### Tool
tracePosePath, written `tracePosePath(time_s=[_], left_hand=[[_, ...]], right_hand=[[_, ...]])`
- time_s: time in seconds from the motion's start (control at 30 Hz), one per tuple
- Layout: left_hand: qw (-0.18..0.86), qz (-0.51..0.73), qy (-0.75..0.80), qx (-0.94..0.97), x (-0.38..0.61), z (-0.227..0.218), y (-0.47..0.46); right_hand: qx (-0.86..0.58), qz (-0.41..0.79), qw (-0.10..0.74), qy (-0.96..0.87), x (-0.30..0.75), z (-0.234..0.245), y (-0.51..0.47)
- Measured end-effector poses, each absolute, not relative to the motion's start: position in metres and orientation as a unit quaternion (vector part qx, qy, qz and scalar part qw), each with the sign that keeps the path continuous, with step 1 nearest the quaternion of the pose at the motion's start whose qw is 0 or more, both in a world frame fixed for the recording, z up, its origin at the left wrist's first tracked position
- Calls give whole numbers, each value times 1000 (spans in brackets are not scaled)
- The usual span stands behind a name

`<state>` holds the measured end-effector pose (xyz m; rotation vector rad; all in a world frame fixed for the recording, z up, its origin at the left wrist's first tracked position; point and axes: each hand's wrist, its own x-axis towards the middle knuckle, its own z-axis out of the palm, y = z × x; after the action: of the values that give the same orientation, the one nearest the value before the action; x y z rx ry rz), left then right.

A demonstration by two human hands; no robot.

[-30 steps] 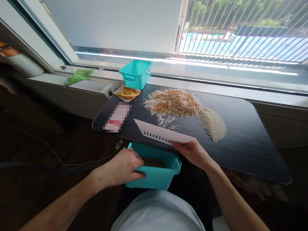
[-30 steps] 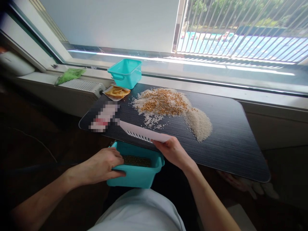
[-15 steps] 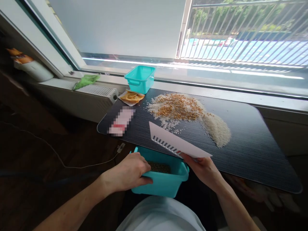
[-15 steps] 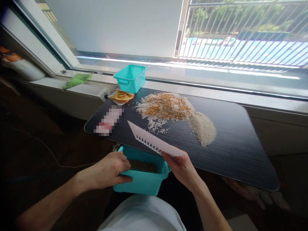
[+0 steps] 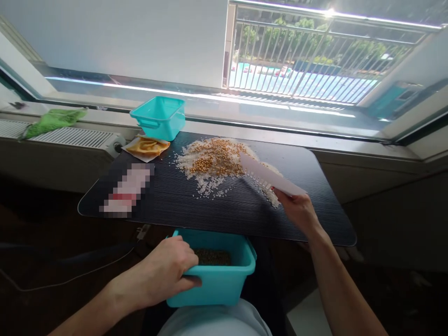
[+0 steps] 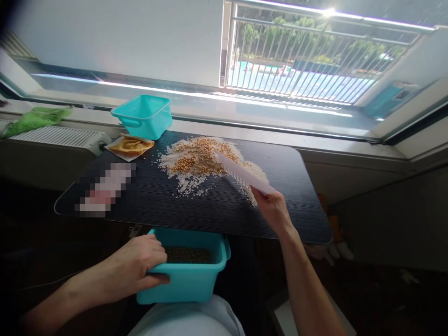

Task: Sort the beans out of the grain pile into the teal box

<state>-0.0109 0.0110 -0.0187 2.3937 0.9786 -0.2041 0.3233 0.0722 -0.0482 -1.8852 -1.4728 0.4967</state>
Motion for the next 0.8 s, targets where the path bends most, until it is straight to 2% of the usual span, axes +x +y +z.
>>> tracePosePath(time_s=[0.23, 0.8], left_hand=[[275, -84, 361, 887, -8, -18, 12], [254, -83, 349, 898, -6, -14, 12]], right_hand=[[-723, 172, 338, -578, 320, -53, 77], [-651, 264, 392, -594, 295, -61, 53]])
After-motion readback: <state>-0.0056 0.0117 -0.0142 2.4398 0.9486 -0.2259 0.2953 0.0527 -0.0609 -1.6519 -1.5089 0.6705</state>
